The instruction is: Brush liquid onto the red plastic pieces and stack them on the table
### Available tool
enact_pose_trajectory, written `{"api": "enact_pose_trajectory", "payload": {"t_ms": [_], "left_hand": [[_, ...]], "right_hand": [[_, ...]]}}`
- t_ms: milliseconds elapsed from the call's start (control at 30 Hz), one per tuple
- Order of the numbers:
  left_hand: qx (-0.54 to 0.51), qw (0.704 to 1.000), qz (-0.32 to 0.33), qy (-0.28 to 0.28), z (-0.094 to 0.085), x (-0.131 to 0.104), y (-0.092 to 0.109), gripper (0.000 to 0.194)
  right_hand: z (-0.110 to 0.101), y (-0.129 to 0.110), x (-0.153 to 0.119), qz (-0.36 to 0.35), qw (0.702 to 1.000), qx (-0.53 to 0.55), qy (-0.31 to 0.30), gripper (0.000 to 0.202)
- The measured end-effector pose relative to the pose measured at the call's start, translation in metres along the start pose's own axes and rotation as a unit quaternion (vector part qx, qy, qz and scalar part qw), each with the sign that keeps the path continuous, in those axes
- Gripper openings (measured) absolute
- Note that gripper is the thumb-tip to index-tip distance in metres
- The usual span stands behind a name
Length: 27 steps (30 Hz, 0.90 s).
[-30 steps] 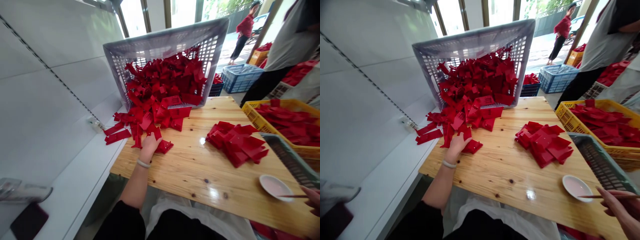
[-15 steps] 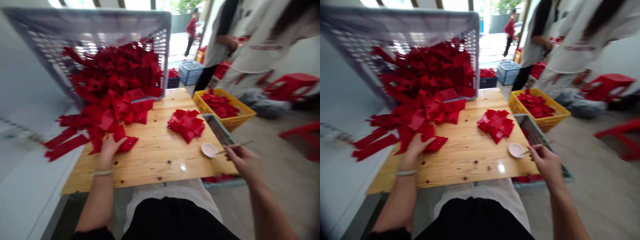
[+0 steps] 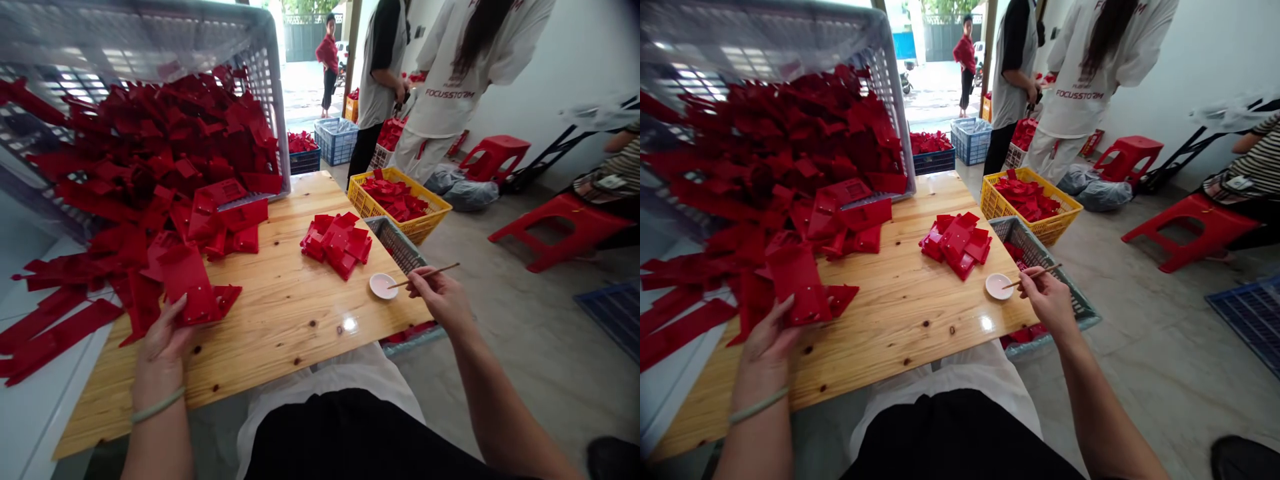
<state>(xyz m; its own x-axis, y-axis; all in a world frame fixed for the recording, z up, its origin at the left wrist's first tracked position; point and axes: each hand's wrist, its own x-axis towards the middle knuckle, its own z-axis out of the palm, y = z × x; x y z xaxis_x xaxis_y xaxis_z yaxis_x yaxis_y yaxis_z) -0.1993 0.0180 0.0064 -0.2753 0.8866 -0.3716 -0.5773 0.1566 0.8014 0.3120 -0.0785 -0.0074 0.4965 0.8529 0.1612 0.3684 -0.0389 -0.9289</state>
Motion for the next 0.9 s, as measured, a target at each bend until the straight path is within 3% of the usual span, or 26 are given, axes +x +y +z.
{"api": "enact_pose_trajectory", "payload": {"t_ms": [100, 233, 367, 533, 667, 767, 900], "left_hand": [[-0.058, 0.996, -0.031, -0.062, 0.02, -0.022, -0.009, 0.054], [-0.038, 0.977, -0.126, -0.166, 0.056, -0.06, -0.028, 0.058], [-0.012, 0.965, -0.126, -0.228, 0.081, -0.098, -0.055, 0.056], [0.035, 0.948, -0.148, -0.279, 0.085, -0.136, -0.075, 0.063], [0.08, 0.948, -0.144, -0.274, 0.085, -0.145, -0.077, 0.077], [0.101, 0.946, -0.135, -0.275, 0.086, -0.146, -0.076, 0.08], [0.108, 0.948, -0.11, -0.28, 0.085, -0.145, -0.077, 0.078]], "right_hand": [[0.003, -0.008, -0.002, 0.002, 0.998, 0.051, 0.025, 0.054], [0.013, -0.031, -0.011, 0.026, 0.988, 0.153, 0.018, 0.033], [0.028, -0.073, -0.038, 0.004, 0.979, 0.203, 0.006, 0.018], [0.053, -0.119, -0.071, -0.134, 0.975, 0.164, -0.071, 0.01], [0.068, -0.127, -0.073, -0.276, 0.933, 0.143, -0.182, 0.025], [0.075, -0.126, -0.072, -0.309, 0.915, 0.128, -0.227, 0.033], [0.08, -0.126, -0.073, -0.314, 0.918, 0.097, -0.224, 0.033]]}}
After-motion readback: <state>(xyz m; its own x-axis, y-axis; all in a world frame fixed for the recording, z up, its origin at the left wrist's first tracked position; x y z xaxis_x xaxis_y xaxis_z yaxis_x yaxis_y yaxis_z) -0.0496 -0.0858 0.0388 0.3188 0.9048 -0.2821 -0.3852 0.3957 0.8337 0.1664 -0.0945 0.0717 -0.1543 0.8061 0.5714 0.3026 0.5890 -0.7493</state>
